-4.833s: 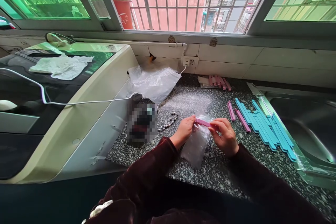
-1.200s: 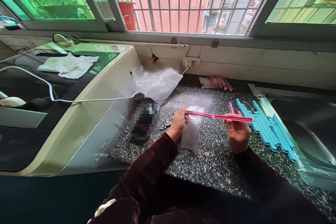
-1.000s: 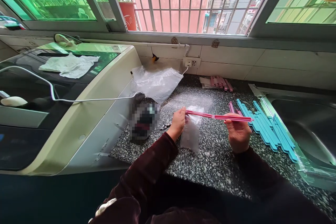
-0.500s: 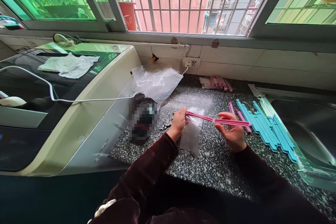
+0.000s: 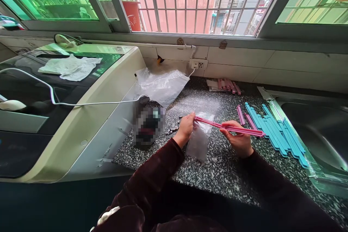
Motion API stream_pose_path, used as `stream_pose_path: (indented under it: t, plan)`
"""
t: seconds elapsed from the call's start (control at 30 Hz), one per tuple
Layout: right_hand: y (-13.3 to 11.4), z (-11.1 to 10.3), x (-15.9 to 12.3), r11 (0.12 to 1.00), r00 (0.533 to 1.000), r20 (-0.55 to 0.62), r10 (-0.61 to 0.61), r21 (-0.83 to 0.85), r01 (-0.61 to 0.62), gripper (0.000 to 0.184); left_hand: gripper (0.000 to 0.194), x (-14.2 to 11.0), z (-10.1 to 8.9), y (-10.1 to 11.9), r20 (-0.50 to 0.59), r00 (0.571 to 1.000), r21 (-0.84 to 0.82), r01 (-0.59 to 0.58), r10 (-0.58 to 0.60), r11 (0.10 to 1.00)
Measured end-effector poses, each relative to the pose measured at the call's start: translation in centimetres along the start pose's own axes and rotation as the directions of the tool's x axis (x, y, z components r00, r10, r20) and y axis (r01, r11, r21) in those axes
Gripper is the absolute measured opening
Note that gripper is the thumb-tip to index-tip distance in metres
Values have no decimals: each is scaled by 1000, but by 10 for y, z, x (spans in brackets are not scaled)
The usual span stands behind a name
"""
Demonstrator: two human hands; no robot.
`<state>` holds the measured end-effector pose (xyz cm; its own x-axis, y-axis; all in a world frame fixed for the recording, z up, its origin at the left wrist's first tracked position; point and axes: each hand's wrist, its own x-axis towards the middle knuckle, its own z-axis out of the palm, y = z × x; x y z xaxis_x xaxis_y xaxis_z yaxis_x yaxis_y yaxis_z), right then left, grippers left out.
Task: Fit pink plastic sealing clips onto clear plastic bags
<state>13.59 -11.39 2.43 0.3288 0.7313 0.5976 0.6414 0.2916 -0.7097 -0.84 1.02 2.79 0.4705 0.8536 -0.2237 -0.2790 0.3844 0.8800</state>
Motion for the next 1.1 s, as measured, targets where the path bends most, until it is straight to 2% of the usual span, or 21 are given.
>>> stream_pose_path:
  t: [0.43,0.57,0.7,0.83,0.97,1.1]
  plan:
    - [1,0,1,972,984,-32,-177,-160,169,14,37,1,0,-1,18,1000,-21,23,-22,1000]
    - [0,0,2,963,977,-59,-203,-193,189,13,37,1,-1,2,104,993,-28,53,-49,998]
    - [-1,-3,4,957,968,-104,-228,-208,203,14,32,-1,-2,6,215,976,14,31,-33,999]
    - [-4,-12,8,953,956,-180,-230,-239,184,14,25,-4,0,8,232,972,83,27,-45,996]
    - [1,-19,12,950,938,-288,-192,-296,104,13,23,-9,2,9,267,963,80,24,-45,997]
    - [11,-20,14,931,933,-314,-178,-361,56,11,24,-15,3,11,326,944,68,33,-54,997]
